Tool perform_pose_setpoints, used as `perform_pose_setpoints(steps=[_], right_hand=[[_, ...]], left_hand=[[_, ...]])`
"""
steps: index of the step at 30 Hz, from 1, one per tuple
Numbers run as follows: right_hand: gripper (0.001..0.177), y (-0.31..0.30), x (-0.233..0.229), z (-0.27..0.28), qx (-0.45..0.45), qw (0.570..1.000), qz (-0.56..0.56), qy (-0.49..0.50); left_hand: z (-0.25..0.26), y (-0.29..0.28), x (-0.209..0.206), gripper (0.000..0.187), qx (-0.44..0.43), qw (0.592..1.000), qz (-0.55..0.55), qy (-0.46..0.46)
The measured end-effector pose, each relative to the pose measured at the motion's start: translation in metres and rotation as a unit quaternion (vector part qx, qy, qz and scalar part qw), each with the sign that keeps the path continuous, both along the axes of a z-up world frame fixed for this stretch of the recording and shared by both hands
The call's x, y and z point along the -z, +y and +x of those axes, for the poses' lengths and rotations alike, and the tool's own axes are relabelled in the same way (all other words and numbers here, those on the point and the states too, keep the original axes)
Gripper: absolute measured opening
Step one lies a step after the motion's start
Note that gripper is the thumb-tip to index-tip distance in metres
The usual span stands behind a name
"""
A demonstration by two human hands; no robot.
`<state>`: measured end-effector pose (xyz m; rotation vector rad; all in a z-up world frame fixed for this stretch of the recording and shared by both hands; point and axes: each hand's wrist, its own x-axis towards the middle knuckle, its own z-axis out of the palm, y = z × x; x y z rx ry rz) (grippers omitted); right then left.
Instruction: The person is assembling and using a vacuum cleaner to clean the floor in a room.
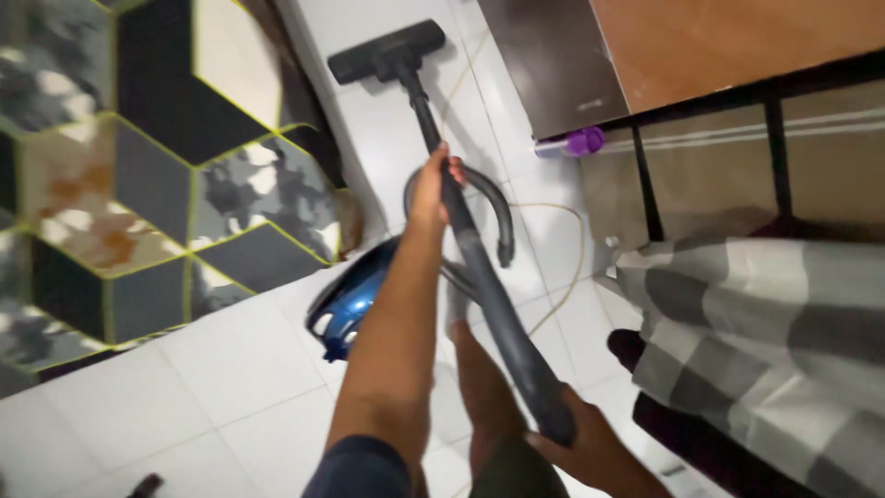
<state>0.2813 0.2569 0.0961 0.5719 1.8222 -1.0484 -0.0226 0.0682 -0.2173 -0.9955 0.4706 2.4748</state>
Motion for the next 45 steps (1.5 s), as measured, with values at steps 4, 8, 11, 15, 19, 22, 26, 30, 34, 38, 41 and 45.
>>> perform_pose_setpoints(steps=[4, 8, 11, 15, 19, 22, 26, 30, 34, 38, 41, 45], right_hand=[[0.056, -0.005, 0.069, -0.032, 0.025, 0.999, -0.032, 0.015], [0.052, -0.022, 0.087, -0.083, 0.028, 0.997, -0.057, 0.032], [0.045, -0.028, 0.097, -0.105, 0.018, 0.996, -0.078, 0.028], [0.044, -0.025, 0.115, -0.115, 0.013, 0.998, -0.064, 0.005], [0.053, -0.014, 0.131, -0.122, 0.017, 0.998, -0.056, 0.01], [0.06, -0.012, 0.133, -0.138, 0.033, 0.997, -0.037, -0.06], [0.049, -0.006, 0.142, -0.123, 0.008, 0.999, -0.049, -0.007], [0.05, -0.03, 0.127, -0.14, 0.021, 0.998, -0.061, -0.003], [0.046, -0.047, 0.118, -0.147, 0.018, 0.999, -0.023, 0.016], [0.037, -0.05, 0.129, -0.14, 0.005, 0.999, 0.007, 0.053], [0.036, -0.055, 0.138, -0.146, 0.043, 0.998, 0.013, 0.042], [0.036, -0.06, 0.147, -0.144, 0.103, 0.994, -0.001, -0.029]], left_hand=[[-0.037, -0.011, 0.07, 0.021, 0.003, 1.0, 0.017, 0.002], [-0.057, -0.029, 0.106, 0.024, 0.02, 1.0, 0.019, -0.001], [-0.061, -0.038, 0.113, 0.019, 0.008, 1.0, 0.012, -0.013], [-0.073, -0.034, 0.12, 0.023, 0.035, 0.99, -0.093, -0.1], [-0.061, -0.027, 0.101, 0.025, 0.068, 0.976, -0.171, -0.118], [-0.041, -0.018, 0.066, 0.035, 0.034, 0.989, -0.09, -0.11], [-0.011, -0.014, 0.069, 0.043, -0.036, 0.993, 0.067, -0.088], [-0.012, -0.025, 0.061, 0.043, -0.072, 0.983, 0.151, -0.072], [-0.013, -0.03, 0.06, 0.037, -0.056, 0.985, 0.141, -0.079], [-0.014, -0.033, 0.061, 0.035, -0.025, 0.992, 0.077, -0.098], [-0.014, -0.029, 0.064, 0.036, -0.028, 0.991, 0.068, -0.113], [-0.013, -0.024, 0.061, 0.037, -0.057, 0.99, 0.097, -0.09]])
